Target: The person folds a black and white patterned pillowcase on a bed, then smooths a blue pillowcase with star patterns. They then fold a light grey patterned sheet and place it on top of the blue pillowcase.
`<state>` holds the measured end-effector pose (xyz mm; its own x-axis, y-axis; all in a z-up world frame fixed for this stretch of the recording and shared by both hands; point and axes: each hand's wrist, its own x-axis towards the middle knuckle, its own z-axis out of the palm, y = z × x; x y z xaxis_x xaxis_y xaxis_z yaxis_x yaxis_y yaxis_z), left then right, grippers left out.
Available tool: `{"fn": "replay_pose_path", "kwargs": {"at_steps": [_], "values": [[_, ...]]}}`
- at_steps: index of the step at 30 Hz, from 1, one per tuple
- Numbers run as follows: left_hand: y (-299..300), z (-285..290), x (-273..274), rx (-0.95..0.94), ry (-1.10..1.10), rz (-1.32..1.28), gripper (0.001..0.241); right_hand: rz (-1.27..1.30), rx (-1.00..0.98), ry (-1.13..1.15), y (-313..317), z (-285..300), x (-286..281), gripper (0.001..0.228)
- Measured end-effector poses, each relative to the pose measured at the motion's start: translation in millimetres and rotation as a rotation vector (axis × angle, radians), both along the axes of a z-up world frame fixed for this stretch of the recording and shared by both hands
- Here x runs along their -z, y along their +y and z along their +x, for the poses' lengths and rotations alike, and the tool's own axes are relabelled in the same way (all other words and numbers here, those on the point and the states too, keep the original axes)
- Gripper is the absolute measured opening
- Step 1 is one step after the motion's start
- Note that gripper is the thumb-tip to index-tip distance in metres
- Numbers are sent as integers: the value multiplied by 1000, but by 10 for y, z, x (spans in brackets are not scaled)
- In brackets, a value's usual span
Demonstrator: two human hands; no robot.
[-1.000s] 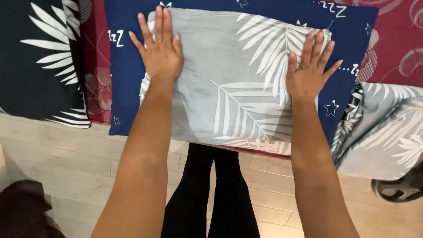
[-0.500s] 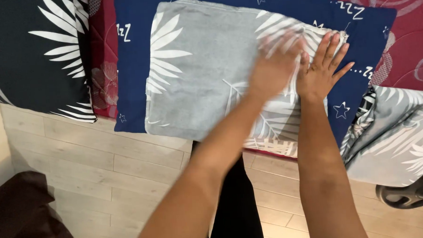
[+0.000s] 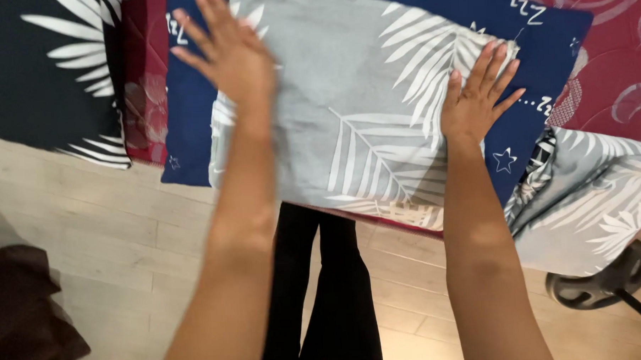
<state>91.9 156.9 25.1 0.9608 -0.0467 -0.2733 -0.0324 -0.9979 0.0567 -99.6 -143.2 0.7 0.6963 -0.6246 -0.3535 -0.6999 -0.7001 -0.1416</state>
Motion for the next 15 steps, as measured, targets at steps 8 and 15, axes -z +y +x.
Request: {"fn": "replay_pose_path", "kwargs": {"at_steps": [8,15], "values": [[-1857,-1938,60,513,-17,-742,71,-121,17,176,-60,88,159,69],[-192,-829,99,477,185,-288,66,-27,31,-21,54,85,-38,70]]}}
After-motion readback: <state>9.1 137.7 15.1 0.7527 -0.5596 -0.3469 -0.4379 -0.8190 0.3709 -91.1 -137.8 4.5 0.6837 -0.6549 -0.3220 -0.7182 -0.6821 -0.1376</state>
